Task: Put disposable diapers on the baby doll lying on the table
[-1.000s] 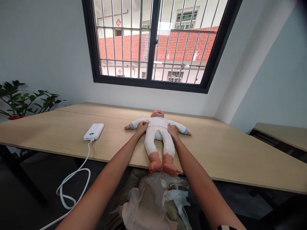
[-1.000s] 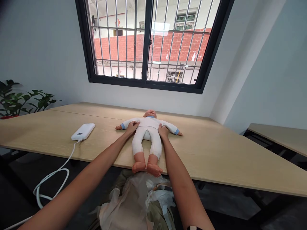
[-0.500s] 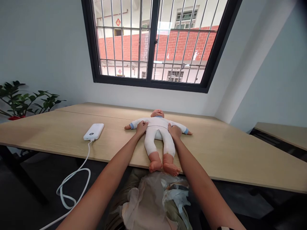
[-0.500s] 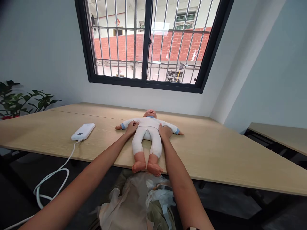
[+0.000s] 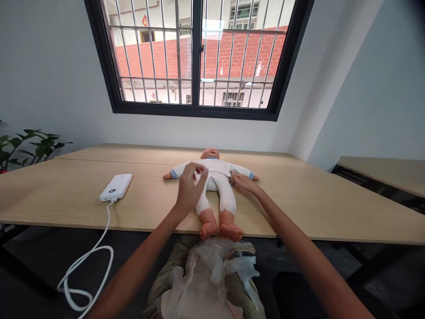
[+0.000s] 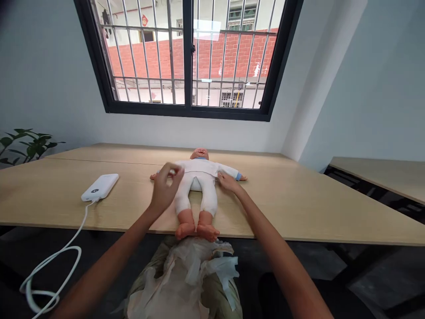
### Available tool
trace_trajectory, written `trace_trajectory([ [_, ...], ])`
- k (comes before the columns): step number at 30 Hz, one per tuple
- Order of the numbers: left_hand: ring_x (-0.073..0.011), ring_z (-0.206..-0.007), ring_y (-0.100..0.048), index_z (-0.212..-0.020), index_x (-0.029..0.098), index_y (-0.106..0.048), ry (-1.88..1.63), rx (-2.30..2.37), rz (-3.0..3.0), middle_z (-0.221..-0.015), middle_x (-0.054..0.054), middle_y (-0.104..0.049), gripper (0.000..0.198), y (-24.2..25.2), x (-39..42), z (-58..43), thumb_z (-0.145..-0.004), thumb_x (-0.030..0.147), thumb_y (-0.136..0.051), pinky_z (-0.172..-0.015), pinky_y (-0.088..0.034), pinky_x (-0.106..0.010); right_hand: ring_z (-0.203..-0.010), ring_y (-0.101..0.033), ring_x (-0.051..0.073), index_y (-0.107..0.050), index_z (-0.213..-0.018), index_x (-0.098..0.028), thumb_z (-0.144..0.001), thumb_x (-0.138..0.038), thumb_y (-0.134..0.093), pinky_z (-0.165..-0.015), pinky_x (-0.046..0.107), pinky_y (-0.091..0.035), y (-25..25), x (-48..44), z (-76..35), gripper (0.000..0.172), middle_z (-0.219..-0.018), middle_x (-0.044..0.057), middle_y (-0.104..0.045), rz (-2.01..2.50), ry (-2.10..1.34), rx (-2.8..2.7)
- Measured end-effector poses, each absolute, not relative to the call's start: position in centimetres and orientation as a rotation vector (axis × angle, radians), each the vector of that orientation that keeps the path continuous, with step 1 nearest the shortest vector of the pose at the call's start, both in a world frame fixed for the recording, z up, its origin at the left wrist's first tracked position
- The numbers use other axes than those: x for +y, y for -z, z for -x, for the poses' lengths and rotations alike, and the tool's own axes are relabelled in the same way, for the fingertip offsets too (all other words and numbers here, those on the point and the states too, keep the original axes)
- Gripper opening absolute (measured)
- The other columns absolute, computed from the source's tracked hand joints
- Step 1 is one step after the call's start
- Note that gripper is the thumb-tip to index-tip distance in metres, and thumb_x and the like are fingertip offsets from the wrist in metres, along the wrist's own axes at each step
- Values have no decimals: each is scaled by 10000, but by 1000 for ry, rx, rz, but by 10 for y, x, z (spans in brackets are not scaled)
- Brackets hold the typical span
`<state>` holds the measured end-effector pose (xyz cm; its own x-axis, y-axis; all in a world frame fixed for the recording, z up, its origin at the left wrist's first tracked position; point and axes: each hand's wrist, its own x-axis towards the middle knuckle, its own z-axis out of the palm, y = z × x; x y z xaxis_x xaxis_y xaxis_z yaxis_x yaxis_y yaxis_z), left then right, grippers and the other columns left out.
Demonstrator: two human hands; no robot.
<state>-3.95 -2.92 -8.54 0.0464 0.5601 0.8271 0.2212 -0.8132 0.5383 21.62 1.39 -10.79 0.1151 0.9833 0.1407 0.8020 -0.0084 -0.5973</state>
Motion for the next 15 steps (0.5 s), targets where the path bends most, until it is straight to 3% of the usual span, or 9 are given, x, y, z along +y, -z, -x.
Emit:
trace_trajectory([
  [2, -161, -771, -570, -839, 209, -587, -1555, 552, -2298, -794, -25, -616, 148, 103, -89, 61, -939, 277, -502, -712, -439, -274, -947, -646, 236, -641, -993, -129, -1003, -386, -282, -901, 329, -453, 112, -19, -231, 442, -996, 119, -703, 1864, -493, -1811],
  [5, -181, -840, -615, -981, 249, -652, -786, 68, -2650, -903, -31, -693, 103, 142, -146, 96, -900, 271, -592, -799, -452, -289, -980, -620, 265, -646, -990, -159, -977, -452, -324, -921, 370, -438, 113, -82, -248, 435, -1061, 122, -687, 1838, -404, -1986],
  [7, -178, -913, -629, -1037, 283, -655, -515, 125, -2639, -998, -14, -703, 177, 166, -160, 114, -901, 198, -580, -823, -454, -269, -1017, -609, 274, -650, -1062, -179, -963, -521, -340, -927, 375, -439, 110, -122, -253, 472, -1108, 123, -676, 1853, -410, -1996],
  [11, -197, -1054, -608, -1058, 281, -649, -241, 519, -2507, -1149, 3, -666, 286, 191, -158, 133, -791, 205, -718, -904, -453, -270, -1180, -541, 276, -609, -1219, -205, -931, -600, -399, -1027, 383, -392, 102, -181, -245, 532, -1286, 120, -598, 1880, -537, -1908],
  [13, -180, -1019, -625, -999, 262, -662, -243, 603, -2523, -1094, 14, -685, 237, 195, -154, 135, -817, 114, -636, -886, -449, -256, -1162, -554, 265, -592, -1251, -215, -919, -609, -431, -1033, 388, -389, 98, -201, -232, 539, -1242, 113, -623, 1843, -608, -1853],
  [15, -166, -956, -648, -999, 252, -666, -335, 623, -2578, -1026, 9, -706, 298, 193, -150, 132, -847, 43, -518, -858, -446, -254, -1045, -611, 236, -628, -1194, -206, -926, -598, -438, -983, 368, -423, 98, -217, -217, 512, -1076, 95, -689, 1746, -771, -1830],
])
